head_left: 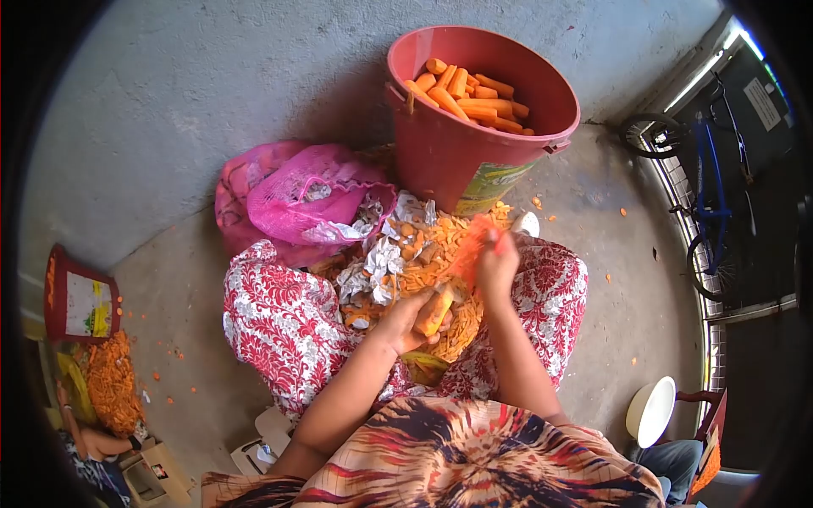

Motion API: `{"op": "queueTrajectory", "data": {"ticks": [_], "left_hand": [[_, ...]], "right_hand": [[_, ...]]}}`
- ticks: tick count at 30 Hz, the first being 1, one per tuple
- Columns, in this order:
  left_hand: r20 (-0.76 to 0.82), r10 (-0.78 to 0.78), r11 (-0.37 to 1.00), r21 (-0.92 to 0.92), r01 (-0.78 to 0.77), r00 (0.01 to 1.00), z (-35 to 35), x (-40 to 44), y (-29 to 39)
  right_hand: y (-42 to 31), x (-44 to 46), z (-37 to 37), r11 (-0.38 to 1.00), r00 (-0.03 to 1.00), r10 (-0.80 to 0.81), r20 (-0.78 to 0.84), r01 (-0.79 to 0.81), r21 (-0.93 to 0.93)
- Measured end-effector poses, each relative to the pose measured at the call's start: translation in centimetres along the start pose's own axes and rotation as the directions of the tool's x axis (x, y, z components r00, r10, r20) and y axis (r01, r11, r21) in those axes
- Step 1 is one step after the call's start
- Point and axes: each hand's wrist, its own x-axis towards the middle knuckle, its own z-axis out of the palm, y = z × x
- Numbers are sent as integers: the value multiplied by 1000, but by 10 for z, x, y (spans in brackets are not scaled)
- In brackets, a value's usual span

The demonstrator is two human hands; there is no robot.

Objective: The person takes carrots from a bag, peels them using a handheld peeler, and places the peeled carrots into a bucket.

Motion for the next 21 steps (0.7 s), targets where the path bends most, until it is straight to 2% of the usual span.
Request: {"op": "queueTrajectory", "data": {"ticks": [1,2,4,6,8,11,14,15,18,19,21], "left_hand": [[23,-6,999,41,5,1000,7,-5,1],[45,-14,996,84,10,999,11,-8,2],[-38,16,998,57,-13,999,11,-6,4],[-122,45,999,25,-42,991,10,-3,3],[-146,61,998,0,-61,987,13,0,1],[-168,68,997,-21,-72,983,4,1,1],[-90,83,996,-27,-86,992,1,1,-1],[-47,93,995,-27,-94,995,2,1,-1],[-30,61,997,-53,-62,998,0,2,-1],[-57,41,999,-30,-43,998,0,2,-1],[-113,3,1000,16,-1,994,-1,1,-1]], "right_hand": [[-6,13,-9,986,986,161,-49,-162,-24],[-2,23,-15,986,980,152,-129,-159,-46],[-1,34,-25,949,950,301,-87,-290,120],[-6,25,-24,941,957,289,28,-289,175],[-41,3,-19,917,952,252,172,-292,271],[-59,-18,-14,912,932,201,303,-291,290],[-57,-26,-8,968,944,133,302,-190,166],[-59,-29,-8,955,928,156,337,-229,188],[-52,-32,-1,955,966,83,246,-148,256],[-54,-31,-6,991,965,63,255,-90,97],[-32,-18,-3,985,984,109,139,-126,118]]}}
